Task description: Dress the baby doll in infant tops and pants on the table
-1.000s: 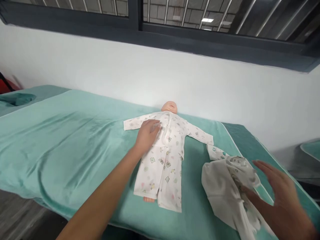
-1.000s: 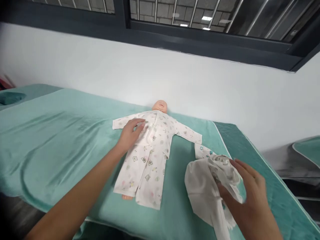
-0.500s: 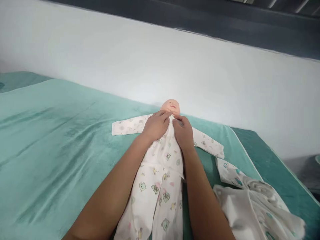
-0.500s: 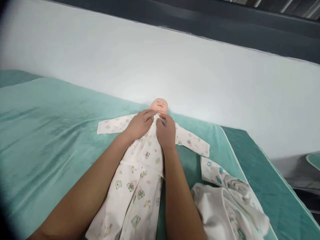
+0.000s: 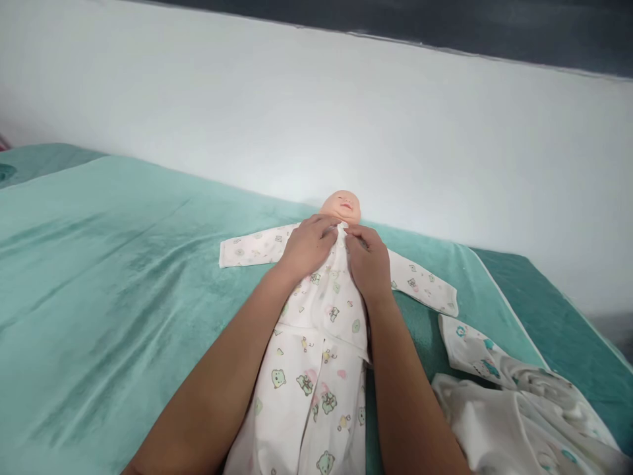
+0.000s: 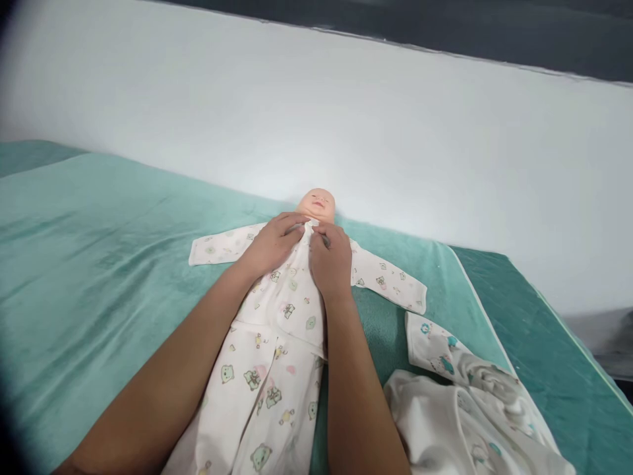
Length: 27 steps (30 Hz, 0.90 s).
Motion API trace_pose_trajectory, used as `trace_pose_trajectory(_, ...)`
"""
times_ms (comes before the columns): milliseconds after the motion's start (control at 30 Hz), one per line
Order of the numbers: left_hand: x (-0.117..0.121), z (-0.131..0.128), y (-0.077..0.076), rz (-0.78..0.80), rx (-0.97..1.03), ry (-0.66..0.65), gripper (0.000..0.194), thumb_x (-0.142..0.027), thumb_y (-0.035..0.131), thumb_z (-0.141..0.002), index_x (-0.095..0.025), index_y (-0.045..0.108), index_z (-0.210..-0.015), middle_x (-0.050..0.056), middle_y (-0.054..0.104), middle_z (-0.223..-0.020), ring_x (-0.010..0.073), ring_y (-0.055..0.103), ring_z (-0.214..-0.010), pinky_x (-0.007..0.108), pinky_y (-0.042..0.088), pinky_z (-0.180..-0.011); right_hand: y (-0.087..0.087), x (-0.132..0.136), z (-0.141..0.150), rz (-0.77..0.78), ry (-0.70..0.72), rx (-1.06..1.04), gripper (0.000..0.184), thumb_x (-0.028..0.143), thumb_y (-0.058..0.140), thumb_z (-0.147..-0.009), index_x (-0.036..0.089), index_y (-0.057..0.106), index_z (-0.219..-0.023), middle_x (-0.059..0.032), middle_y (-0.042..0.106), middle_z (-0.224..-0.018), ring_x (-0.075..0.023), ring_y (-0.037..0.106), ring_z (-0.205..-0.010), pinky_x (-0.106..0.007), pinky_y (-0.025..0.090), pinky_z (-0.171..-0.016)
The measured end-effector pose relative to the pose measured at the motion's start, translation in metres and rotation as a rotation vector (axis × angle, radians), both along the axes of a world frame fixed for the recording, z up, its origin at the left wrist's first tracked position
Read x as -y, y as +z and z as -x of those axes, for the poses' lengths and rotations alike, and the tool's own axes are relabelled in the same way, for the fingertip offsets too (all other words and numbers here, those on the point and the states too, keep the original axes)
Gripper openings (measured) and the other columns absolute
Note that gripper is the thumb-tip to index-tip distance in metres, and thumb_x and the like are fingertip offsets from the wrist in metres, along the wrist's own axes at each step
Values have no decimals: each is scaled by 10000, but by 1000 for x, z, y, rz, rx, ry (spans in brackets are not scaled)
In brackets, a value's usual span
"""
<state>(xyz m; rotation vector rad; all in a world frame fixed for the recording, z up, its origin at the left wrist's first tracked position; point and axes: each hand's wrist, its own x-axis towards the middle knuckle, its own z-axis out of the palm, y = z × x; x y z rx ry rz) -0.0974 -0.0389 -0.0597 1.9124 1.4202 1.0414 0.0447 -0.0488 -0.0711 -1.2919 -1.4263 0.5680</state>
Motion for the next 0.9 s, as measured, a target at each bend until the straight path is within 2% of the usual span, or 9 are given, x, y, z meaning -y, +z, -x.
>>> trace_pose_trajectory(333,-3,0,-2,-34,0,-32,379,-270,430,-972,-305,704,-1231,2,625,-1409,248,536,-1343,434,397,-1169,-1,-2,-1,17,2,-28,226,211,502,-823,216,690,-949,-65,706,-1118,-238,606,-1101,-423,420,-1043)
trace_pose_trajectory(500,-4,1,-3,-43,-10,-46,398,-266,410,-981,-323,708,-1240,-13,614,-1421,238,536,-1337,423,401,-1170,2,2,0,87,-18,-85,218,204,494,-825,216,650,-976,-61,702,-1087,-235,617,-1025,-411,450,-963)
trace_pose_trajectory(767,0,-1,3,-34,-123,-44,413,-225,395,-977,-355,762,-1114,-11,586,-1449,252,516,-1364,444,384,-1173,4,3,1,104,-14,-107,228,202,517,-824,220,629,-1022,-59,695,-1116,-238,613,-1068,-410,432,-975)
trace_pose_trajectory(900,3,-2,2,-54,-58,-39,400,-212,397,-974,-340,749,-1116,-15,613,-1410,228,535,-1338,427,393,-1167,2,1,-1,97,-16,-127,233,209,523,-821,219,638,-1024,-51,703,-1101,-221,625,-1031,-390,446,-963)
